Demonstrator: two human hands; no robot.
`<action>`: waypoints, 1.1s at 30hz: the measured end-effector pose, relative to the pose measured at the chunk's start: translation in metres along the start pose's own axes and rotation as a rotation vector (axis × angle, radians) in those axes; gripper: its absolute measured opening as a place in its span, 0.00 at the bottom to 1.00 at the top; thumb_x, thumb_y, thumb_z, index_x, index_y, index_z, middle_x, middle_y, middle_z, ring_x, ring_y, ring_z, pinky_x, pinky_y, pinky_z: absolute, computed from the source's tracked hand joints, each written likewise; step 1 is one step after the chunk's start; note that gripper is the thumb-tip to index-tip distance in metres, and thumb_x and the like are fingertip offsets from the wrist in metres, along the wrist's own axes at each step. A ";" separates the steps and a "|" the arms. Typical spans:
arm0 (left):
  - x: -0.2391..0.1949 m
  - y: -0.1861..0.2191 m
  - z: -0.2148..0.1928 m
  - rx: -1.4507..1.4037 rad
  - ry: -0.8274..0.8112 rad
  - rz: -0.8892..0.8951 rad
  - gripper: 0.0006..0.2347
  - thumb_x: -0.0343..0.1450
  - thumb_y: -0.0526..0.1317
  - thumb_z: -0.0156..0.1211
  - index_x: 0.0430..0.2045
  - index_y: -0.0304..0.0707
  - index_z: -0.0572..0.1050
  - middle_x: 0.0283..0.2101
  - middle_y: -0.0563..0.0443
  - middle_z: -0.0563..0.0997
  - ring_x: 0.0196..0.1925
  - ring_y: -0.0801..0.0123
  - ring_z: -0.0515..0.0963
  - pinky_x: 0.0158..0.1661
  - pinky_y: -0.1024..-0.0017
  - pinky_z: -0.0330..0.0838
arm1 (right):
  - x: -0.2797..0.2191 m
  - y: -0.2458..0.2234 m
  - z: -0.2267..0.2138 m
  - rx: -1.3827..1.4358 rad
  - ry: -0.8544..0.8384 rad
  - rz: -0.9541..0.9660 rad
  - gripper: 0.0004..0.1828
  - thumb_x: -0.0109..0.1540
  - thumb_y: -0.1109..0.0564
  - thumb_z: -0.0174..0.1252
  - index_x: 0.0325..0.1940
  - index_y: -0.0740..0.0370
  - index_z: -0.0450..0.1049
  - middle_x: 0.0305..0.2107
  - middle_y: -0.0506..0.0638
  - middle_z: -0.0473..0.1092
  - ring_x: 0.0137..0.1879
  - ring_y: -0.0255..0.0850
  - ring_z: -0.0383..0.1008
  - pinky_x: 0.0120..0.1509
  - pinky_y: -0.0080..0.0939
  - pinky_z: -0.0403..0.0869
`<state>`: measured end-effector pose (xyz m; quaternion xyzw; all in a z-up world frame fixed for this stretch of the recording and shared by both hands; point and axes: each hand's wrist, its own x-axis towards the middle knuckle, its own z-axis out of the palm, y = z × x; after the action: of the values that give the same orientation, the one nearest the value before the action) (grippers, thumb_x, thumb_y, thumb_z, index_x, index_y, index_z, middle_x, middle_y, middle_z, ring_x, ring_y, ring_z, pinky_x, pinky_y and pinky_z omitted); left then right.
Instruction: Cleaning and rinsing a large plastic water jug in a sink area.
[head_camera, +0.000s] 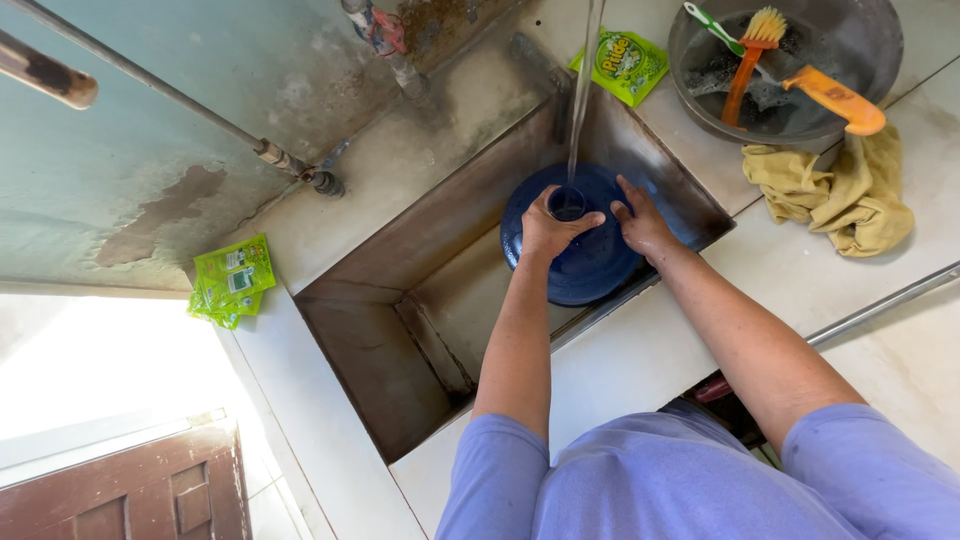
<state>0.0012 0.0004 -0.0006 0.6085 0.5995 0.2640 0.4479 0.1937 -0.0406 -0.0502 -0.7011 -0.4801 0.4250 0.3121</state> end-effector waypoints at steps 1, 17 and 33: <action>0.000 0.001 -0.001 0.000 0.000 -0.001 0.43 0.45 0.57 0.84 0.55 0.36 0.75 0.52 0.42 0.83 0.56 0.60 0.83 0.56 0.65 0.77 | 0.001 0.000 0.000 0.000 -0.001 0.001 0.32 0.71 0.46 0.47 0.80 0.44 0.51 0.77 0.67 0.40 0.83 0.57 0.35 0.81 0.52 0.46; 0.002 0.000 0.002 -0.006 -0.002 0.002 0.43 0.45 0.57 0.83 0.54 0.36 0.75 0.52 0.42 0.84 0.55 0.60 0.83 0.55 0.65 0.78 | 0.001 -0.001 -0.001 0.015 -0.011 0.025 0.32 0.72 0.46 0.46 0.80 0.43 0.50 0.77 0.66 0.38 0.83 0.57 0.37 0.81 0.51 0.48; -0.121 -0.006 -0.103 -0.820 0.362 0.307 0.14 0.62 0.35 0.77 0.38 0.37 0.80 0.41 0.50 0.83 0.41 0.69 0.80 0.46 0.68 0.77 | -0.034 -0.027 -0.035 0.385 0.086 -0.135 0.40 0.61 0.42 0.63 0.75 0.56 0.62 0.68 0.59 0.63 0.73 0.46 0.63 0.74 0.44 0.63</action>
<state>-0.1072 -0.0933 0.0672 0.4074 0.4175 0.6437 0.4953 0.2083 -0.0639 -0.0022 -0.6122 -0.4219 0.4569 0.4883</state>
